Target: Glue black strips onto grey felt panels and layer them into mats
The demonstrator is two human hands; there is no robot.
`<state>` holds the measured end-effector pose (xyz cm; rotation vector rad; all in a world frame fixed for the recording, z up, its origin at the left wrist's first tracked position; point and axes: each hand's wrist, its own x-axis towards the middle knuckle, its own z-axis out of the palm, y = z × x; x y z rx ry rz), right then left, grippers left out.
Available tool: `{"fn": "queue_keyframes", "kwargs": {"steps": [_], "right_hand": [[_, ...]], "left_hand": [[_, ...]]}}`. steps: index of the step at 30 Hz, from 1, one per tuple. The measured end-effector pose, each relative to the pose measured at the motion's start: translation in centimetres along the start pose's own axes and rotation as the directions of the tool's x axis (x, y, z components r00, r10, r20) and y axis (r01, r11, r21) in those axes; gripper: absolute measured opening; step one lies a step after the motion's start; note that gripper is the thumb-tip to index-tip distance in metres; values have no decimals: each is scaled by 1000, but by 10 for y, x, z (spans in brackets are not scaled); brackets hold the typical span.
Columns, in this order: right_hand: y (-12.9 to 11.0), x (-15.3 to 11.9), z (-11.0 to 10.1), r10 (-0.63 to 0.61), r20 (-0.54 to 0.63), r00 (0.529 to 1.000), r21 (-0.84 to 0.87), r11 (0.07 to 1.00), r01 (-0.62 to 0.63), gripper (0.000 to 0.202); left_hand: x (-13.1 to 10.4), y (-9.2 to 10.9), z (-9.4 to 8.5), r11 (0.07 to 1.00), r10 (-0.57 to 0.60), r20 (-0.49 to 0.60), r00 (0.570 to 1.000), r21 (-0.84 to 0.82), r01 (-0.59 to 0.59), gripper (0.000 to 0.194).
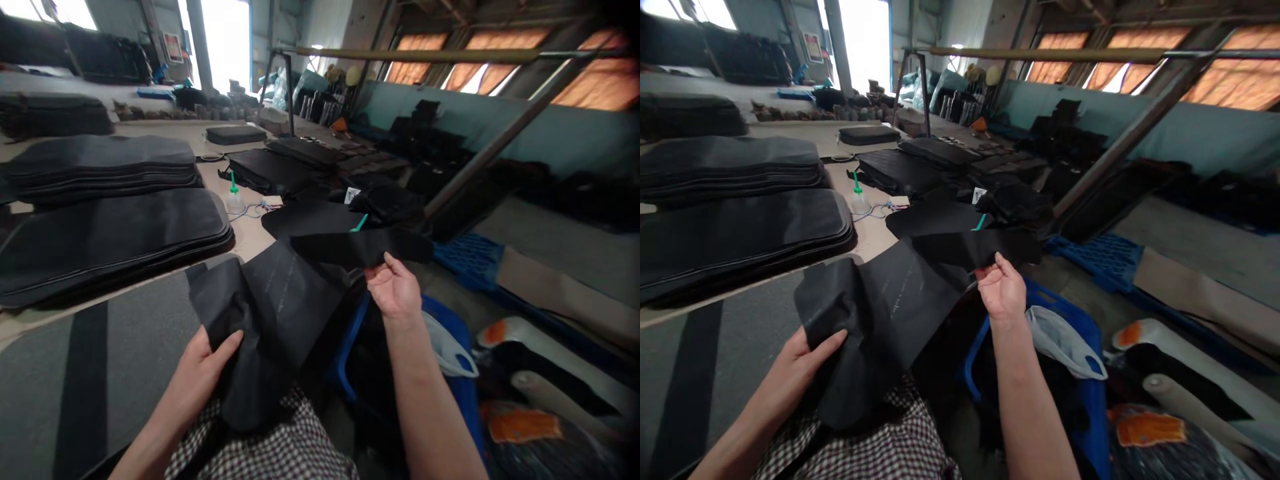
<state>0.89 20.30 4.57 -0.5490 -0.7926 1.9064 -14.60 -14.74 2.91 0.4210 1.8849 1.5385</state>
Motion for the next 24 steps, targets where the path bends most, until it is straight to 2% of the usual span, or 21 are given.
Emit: {"fn": "queue_keyframes", "kwargs": {"steps": [2, 5, 10, 14, 19, 22, 24], "right_hand": [[-11, 2, -17, -9, -79, 997, -16, 1000, 8, 6], [-24, 5, -40, -34, -179, 983, -50, 998, 26, 11], [-33, 4, -63, -45, -219, 975, -121, 992, 19, 6], [-30, -8, -60, -105, -154, 983, -233, 970, 67, 17], [-28, -19, -41, -131, 65, 989, -368, 918, 146, 31], [-27, -11, -41, -131, 118, 984, -427, 888, 170, 35], [-25, 1, -50, -140, 117, 983, -459, 870, 178, 38]], "left_hand": [[4, -1, 2, 1000, -3, -12, 1000, 2, 3, 62], [8, -2, 5, 1000, -7, -4, 1000, 5, 7, 61], [8, -1, 7, 1000, -25, -16, 1000, -8, 24, 62], [8, 3, 8, 1000, -13, -32, 999, 5, 13, 63], [10, 2, 11, 1000, -20, -30, 999, 1, 20, 61], [10, 3, 12, 998, -57, -33, 998, 3, 58, 61], [9, 3, 12, 997, -72, -38, 997, 11, 73, 61]]}}
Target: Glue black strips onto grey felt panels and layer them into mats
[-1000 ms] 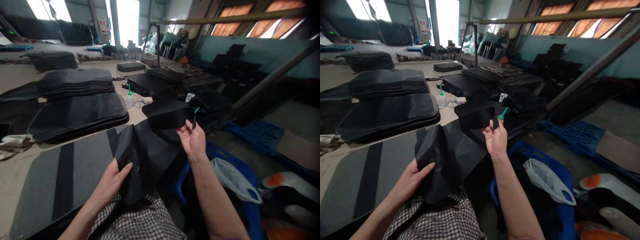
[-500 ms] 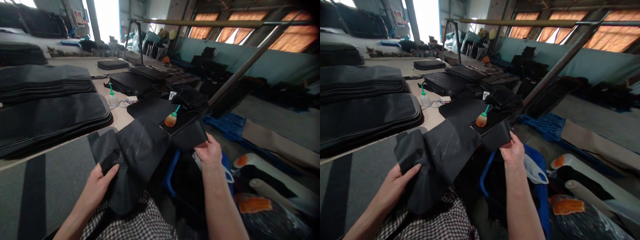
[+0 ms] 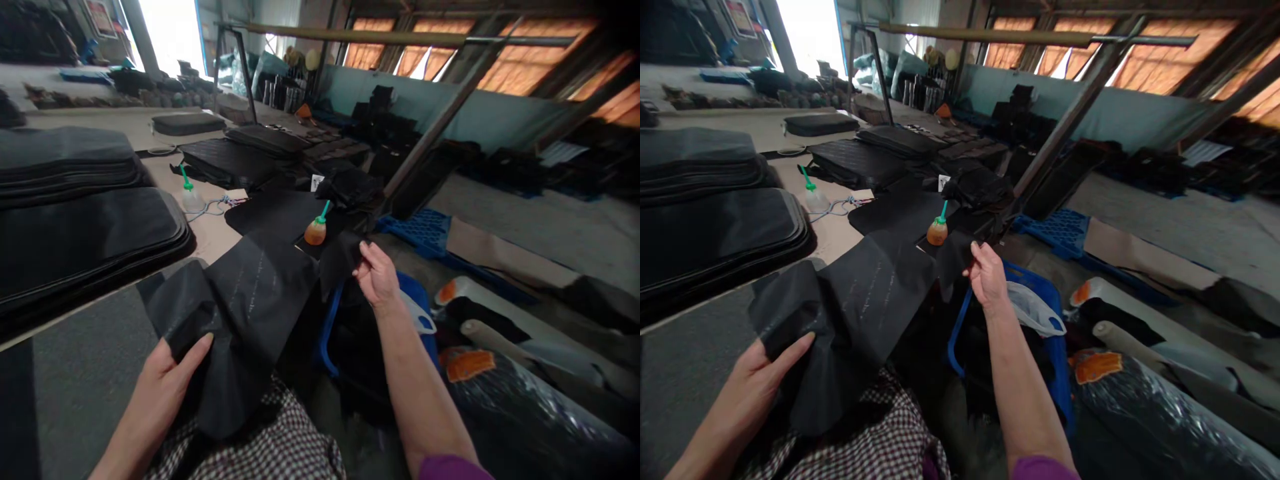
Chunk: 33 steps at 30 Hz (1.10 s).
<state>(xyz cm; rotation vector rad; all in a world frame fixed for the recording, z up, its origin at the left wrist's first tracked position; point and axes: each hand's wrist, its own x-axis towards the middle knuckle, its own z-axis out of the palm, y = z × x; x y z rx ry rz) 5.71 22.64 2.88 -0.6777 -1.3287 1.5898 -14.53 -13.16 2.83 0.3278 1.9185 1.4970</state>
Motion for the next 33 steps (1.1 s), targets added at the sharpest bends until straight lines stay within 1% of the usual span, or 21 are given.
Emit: {"fn": "queue_keyframes", "kwargs": {"steps": [4, 7, 10, 13, 17, 21, 25, 28, 31, 33], "right_hand": [[31, 19, -27, -31, -78, 996, -85, 996, 24, 43], [52, 22, -47, -43, -107, 993, -149, 988, 27, 46], [61, 16, -60, -57, -86, 995, -189, 981, 40, 52], [59, 11, -65, -77, -51, 996, -214, 975, 65, 59], [52, 8, -65, -103, 9, 995, -229, 968, 102, 63], [43, 3, -60, -106, 84, 991, -212, 970, 122, 66], [35, -6, -49, -107, 146, 984, -161, 978, 130, 68], [28, -14, -38, -120, 174, 977, -93, 986, 137, 64], [25, -20, -30, -111, 206, 972, -19, 993, 118, 63], [25, -23, -26, -94, 224, 970, -17, 995, 100, 65]], "left_hand": [[-2, -2, -3, 1000, 0, -22, 1000, 20, 1, 66], [-3, -2, -4, 999, -3, -34, 999, 37, 5, 66], [-4, 1, -3, 997, -20, -72, 997, 72, 25, 65], [-3, 5, 0, 995, -30, -110, 993, 96, 41, 63], [-1, 5, 2, 996, -18, -76, 997, 89, 25, 65], [1, 0, 1, 995, -21, -48, 999, 96, 26, 67], [0, -1, 1, 996, -13, -64, 998, 91, 19, 64], [-1, 1, 1, 995, -15, -81, 997, 92, 23, 63], [-1, 2, 1, 996, -15, -81, 997, 90, 23, 64], [-1, 1, -1, 996, -27, -74, 997, 83, 33, 65]]}}
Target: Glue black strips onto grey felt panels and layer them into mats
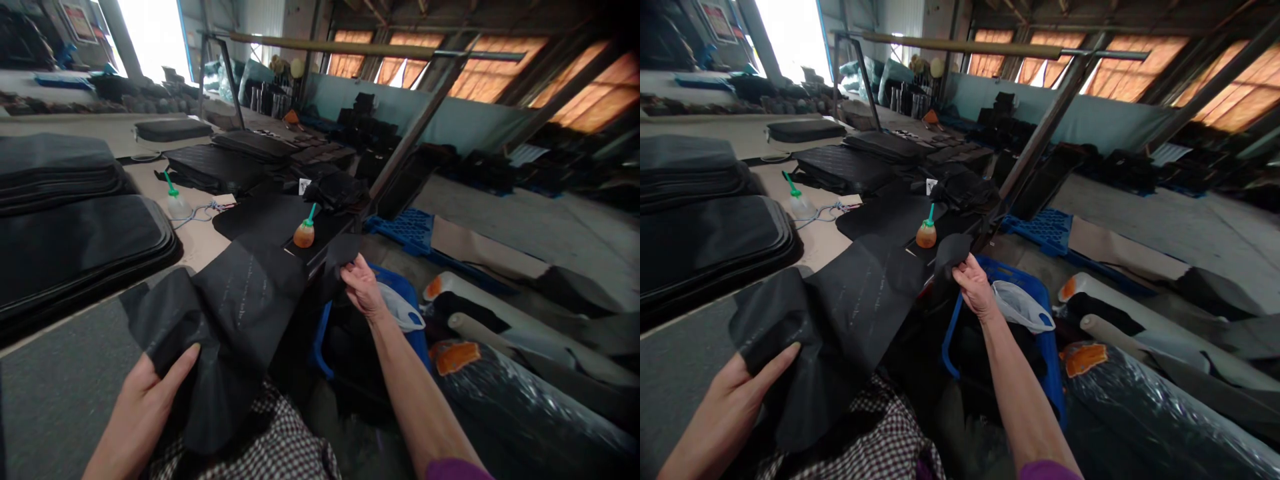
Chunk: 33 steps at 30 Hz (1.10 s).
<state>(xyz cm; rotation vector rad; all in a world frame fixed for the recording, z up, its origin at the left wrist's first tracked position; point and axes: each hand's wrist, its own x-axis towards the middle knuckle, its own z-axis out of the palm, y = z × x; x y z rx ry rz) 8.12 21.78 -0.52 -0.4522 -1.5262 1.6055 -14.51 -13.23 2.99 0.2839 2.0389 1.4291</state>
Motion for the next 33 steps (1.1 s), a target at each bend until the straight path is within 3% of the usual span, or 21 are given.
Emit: {"fn": "queue_keyframes", "kwargs": {"steps": [7, 12, 19, 26, 33], "right_hand": [[3, 0, 8, 24, 89, 996, -79, 997, -17, 56], [-11, -4, 19, 54, 206, 977, -137, 990, -26, 42], [-22, -9, 31, 80, 306, 949, -216, 976, -13, 38], [-15, -14, 31, 110, 317, 942, -233, 972, -35, 47], [-11, -19, 27, 102, 299, 949, -293, 956, -10, 37]], "left_hand": [[-1, -3, -3, 998, 52, 24, 998, -20, -52, 67], [-1, -5, -3, 998, 12, 47, 999, -64, -9, 67], [-3, -1, 0, 997, 25, 35, 999, -71, -22, 64], [-2, -4, -1, 999, 21, 40, 999, -42, -19, 66], [-1, -7, -2, 997, 79, 37, 996, 1, -79, 68]]}}
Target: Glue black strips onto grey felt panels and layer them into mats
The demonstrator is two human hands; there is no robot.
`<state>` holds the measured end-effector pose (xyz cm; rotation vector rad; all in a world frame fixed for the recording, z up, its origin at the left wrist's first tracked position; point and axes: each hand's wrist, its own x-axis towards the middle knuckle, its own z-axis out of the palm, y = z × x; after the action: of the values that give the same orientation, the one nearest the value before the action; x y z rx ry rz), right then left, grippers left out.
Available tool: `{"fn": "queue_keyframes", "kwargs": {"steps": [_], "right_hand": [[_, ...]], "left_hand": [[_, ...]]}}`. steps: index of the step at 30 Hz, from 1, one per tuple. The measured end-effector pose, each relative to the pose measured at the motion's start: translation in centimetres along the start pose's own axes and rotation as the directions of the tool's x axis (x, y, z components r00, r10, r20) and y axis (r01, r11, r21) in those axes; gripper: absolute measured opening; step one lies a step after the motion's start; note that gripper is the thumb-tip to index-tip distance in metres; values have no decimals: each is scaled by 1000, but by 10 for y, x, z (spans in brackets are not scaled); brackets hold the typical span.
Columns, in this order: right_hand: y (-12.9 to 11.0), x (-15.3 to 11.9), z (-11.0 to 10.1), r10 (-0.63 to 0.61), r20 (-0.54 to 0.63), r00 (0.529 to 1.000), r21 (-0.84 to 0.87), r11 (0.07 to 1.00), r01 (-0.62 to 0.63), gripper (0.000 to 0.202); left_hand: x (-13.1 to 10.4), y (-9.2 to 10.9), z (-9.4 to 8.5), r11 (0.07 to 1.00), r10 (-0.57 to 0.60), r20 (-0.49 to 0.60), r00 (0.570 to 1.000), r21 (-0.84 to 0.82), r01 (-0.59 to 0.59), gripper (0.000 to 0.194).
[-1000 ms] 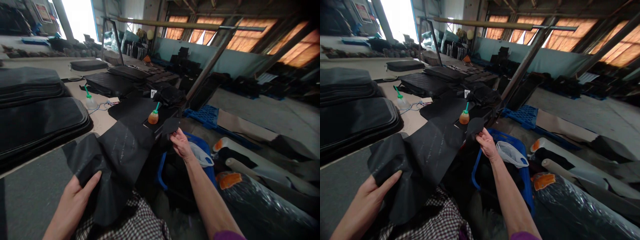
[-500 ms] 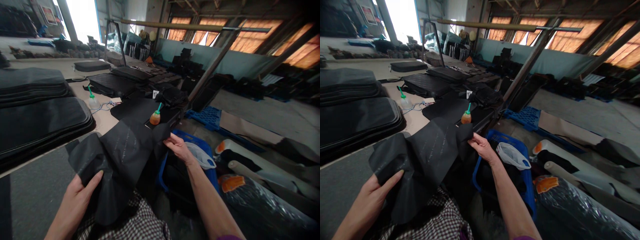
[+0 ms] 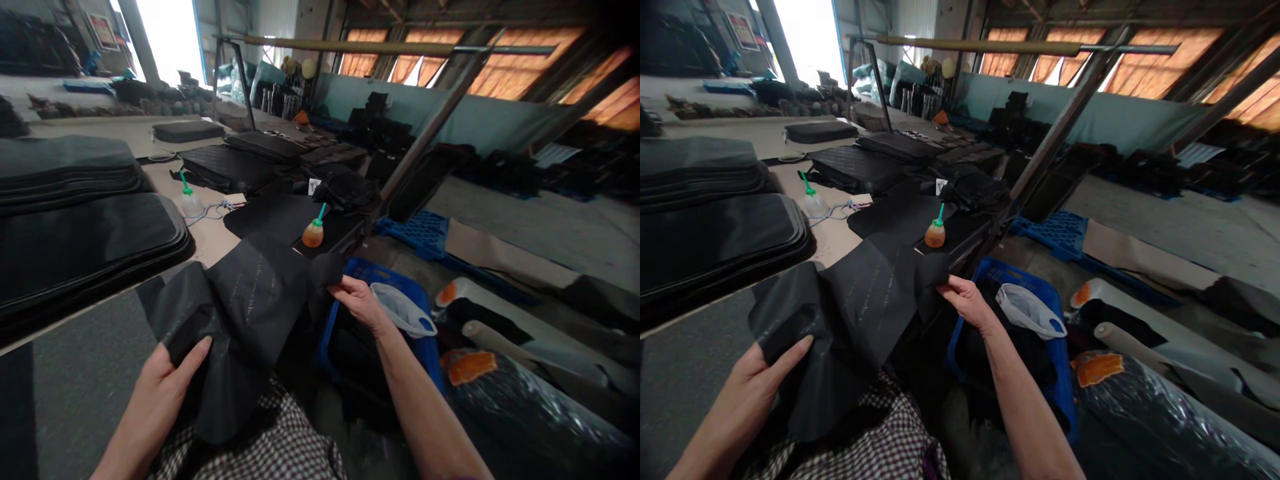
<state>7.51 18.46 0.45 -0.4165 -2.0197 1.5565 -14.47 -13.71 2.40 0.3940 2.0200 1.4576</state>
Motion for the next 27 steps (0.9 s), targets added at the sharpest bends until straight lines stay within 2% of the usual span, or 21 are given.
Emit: {"fn": "queue_keyframes", "kwargs": {"steps": [9, 17, 19, 22, 25, 27], "right_hand": [[-17, 1, 8, -19, 28, 999, -61, 998, 20, 35], [-20, -3, 13, -27, 96, 995, -118, 992, 38, 34], [-16, -1, 11, -12, 30, 999, -215, 976, 18, 38], [-5, 4, 0, 11, -172, 985, -358, 931, -73, 44], [10, 7, -16, 7, -355, 935, -450, 875, -177, 46], [18, 8, -22, -44, -443, 895, -598, 759, -259, 52]], "left_hand": [[-3, 8, 2, 1000, -29, 8, 1000, -6, 29, 67], [-2, 6, 2, 1000, -19, 5, 1000, -3, 19, 63], [-2, 7, 2, 999, -34, 6, 999, -5, 34, 64], [-3, 8, 2, 999, -36, 19, 999, -26, 36, 63], [-4, 9, 1, 1000, -3, 23, 1000, -27, 3, 63], [-5, 11, 1, 999, 17, 21, 1000, -34, -16, 63]]}}
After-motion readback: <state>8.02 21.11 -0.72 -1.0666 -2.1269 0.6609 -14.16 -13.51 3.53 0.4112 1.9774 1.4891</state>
